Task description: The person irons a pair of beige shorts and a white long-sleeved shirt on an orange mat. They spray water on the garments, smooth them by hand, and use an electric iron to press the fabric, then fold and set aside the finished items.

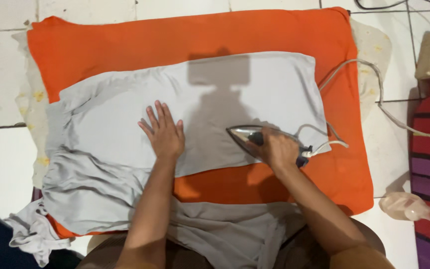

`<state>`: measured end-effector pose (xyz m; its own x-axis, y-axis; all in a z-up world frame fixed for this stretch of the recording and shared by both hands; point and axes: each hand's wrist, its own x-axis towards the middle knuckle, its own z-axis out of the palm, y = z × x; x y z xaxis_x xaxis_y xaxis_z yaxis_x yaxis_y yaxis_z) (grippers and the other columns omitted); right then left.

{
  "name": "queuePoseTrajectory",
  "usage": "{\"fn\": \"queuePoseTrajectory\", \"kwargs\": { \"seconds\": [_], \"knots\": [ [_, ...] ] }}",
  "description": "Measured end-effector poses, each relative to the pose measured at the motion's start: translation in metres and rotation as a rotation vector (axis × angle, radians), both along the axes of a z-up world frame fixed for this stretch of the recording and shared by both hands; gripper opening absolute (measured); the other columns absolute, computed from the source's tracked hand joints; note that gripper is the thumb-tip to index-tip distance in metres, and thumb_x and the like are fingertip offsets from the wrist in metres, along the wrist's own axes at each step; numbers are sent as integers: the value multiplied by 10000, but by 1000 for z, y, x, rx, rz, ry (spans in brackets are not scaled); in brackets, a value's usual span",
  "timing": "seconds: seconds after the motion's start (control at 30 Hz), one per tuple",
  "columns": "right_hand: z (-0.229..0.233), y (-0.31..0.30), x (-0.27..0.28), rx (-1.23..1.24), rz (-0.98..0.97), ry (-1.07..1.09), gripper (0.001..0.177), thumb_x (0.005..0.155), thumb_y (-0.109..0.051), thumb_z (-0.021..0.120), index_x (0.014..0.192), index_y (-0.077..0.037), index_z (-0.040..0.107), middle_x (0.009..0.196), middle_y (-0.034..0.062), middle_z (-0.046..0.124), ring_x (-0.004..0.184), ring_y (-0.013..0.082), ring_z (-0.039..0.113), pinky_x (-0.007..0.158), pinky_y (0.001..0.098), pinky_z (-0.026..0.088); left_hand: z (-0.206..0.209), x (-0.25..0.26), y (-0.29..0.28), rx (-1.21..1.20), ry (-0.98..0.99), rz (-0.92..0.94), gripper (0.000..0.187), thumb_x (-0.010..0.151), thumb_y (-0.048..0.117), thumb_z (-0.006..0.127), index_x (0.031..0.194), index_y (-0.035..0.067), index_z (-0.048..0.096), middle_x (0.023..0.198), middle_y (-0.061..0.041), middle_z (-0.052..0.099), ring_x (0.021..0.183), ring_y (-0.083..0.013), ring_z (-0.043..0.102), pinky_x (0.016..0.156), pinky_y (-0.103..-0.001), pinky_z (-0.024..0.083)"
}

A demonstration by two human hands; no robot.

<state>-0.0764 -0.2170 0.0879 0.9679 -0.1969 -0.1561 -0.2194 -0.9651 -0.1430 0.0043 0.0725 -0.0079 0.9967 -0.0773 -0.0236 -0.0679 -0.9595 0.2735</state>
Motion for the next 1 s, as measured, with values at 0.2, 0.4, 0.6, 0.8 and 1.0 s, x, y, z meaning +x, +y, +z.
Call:
{"fn": "queuePoseTrajectory", "kwargs": {
  "seconds": [0.2,0.4,0.6,0.8,1.0],
  "knots": [
    [-22,-72,94,-132,-141,-174,530,814,-577,828,961,-82,709,837,159,742,780,356,723,653,489,557,2,-31,-117,-178,-62,-175,734,1008,391,496,1626,89,237,1720,-91,166,1587,-356,109,1232,-654,43],
    [-15,-123,176,-96,-266,-239,531,725,-525,883,914,-54,725,908,176,745,841,363,718,697,482,558,4,-42,-139,-110,-46,-214,703,1040,406,467,1632,105,239,1724,-54,163,1590,-331,86,1233,-656,35],
    [-11,-108,87,-22,-297,-59,522,793,-558,834,972,-74,751,944,195,748,895,374,726,753,510,553,12,-29,-142,-57,12,-206,726,1018,434,460,1628,120,222,1722,-49,130,1579,-321,65,1217,-663,7],
    [13,-156,-21,-46,-274,13,563,741,-600,832,1110,-180,764,938,163,760,883,370,728,748,501,563,0,-35,-142,159,108,-335,879,956,632,432,1623,128,160,1707,-100,62,1572,-319,21,1201,-675,-5],
    [17,-274,-25,-318,-263,163,580,644,-504,923,1014,-74,803,1051,168,768,958,356,742,787,465,604,-20,-99,-176,110,145,-550,883,966,692,375,1642,177,135,1721,-47,36,1576,-313,-2,1184,-720,15]
  ]
}}
